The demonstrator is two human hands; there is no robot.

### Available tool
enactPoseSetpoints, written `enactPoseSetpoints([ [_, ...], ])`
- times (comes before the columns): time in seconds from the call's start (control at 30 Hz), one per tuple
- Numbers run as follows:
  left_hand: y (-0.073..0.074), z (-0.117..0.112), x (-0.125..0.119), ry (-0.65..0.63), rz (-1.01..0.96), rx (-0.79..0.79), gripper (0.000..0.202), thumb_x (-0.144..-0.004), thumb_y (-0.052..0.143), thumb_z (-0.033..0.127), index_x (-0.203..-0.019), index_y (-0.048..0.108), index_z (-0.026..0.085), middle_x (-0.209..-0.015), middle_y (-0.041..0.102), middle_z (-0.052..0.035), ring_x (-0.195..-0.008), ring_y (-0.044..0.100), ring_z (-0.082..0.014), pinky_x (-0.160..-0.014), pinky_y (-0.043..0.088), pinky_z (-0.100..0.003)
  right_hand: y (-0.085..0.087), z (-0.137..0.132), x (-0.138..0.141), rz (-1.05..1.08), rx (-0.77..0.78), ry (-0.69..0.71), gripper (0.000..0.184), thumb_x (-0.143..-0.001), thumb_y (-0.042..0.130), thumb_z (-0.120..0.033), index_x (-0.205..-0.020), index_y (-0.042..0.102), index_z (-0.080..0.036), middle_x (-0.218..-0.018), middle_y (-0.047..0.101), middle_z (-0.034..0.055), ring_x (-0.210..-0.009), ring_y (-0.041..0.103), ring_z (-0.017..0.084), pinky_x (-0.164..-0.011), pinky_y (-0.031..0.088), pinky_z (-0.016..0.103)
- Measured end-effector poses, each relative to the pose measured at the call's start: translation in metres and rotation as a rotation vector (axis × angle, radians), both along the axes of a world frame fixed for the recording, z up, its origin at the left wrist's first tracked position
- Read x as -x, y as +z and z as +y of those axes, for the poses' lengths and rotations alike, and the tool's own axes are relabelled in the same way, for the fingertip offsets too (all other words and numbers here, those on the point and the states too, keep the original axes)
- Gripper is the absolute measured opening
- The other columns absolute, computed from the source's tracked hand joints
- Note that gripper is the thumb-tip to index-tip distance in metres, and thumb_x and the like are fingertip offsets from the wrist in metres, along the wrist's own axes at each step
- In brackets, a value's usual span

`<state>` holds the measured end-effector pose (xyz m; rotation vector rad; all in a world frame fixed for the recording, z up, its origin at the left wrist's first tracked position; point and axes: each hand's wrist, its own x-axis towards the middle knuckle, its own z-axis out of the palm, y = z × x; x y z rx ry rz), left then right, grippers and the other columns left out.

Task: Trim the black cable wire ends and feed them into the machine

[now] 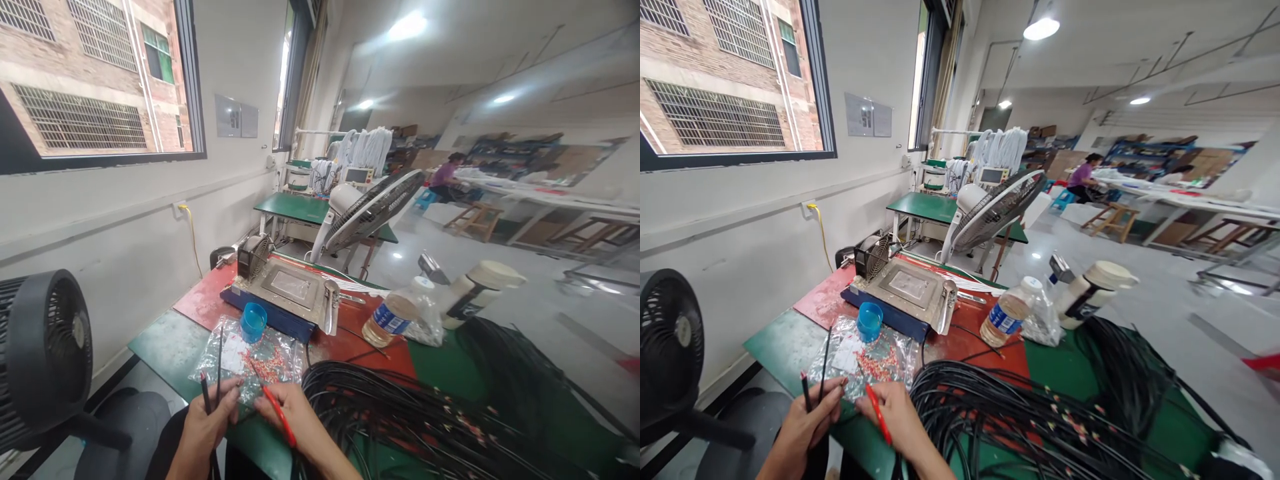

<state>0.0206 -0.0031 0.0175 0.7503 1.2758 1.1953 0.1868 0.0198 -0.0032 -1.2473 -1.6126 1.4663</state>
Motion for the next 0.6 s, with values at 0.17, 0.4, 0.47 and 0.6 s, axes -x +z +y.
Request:
enactPoseSetpoints([
  [0.17,0.001,-0.009,-0.005,-0.061,-0.014,0.042,0.046,-0.051,0.082,0.046,-0.080,0.072,0.011,-0.045,0.055,-0.0007,-0.032,0.026,-0.0024,-0.034,0.012,-0.019,0.007,0.001,-0.002,0.317,0.226,-0.090,0.051,-0.069,0.059,-0.065,-0.060,0.049,-0.015,-0.042,0.038,-0.0072,-0.034,0.030,0.003,-0.035,0.020,0.017],
  [0.4,0.000,-0.013,-0.015,-0.187,-0.054,0.097,0.037,-0.057,0.079,0.046,-0.065,0.068,0.012,-0.046,0.056,-0.0015,-0.032,0.026,-0.0014,-0.033,0.016,-0.016,0.009,-0.001,-0.003,0.440,0.291,-0.025,0.048,-0.067,0.066,-0.058,-0.060,0.051,-0.013,-0.043,0.041,-0.0072,-0.034,0.034,0.002,-0.032,0.022,0.015],
  [0.47,0.001,-0.013,-0.016,-0.196,-0.043,0.091,0.036,-0.059,0.078,0.046,-0.063,0.068,0.012,-0.046,0.055,-0.0015,-0.033,0.029,-0.0027,-0.034,0.021,-0.017,0.010,-0.001,-0.003,0.429,0.289,0.001,0.048,-0.066,0.068,-0.057,-0.059,0.050,-0.013,-0.042,0.041,-0.0079,-0.034,0.033,0.002,-0.033,0.022,0.015],
  [0.6,0.002,-0.014,-0.017,-0.168,-0.050,0.052,0.034,-0.059,0.079,0.044,-0.062,0.067,0.013,-0.048,0.055,-0.0015,-0.040,0.042,-0.0081,-0.041,0.034,-0.019,0.013,-0.001,-0.003,0.377,0.280,0.043,0.047,-0.063,0.071,-0.055,-0.058,0.049,-0.013,-0.041,0.040,-0.0084,-0.034,0.033,0.002,-0.033,0.022,0.015],
])
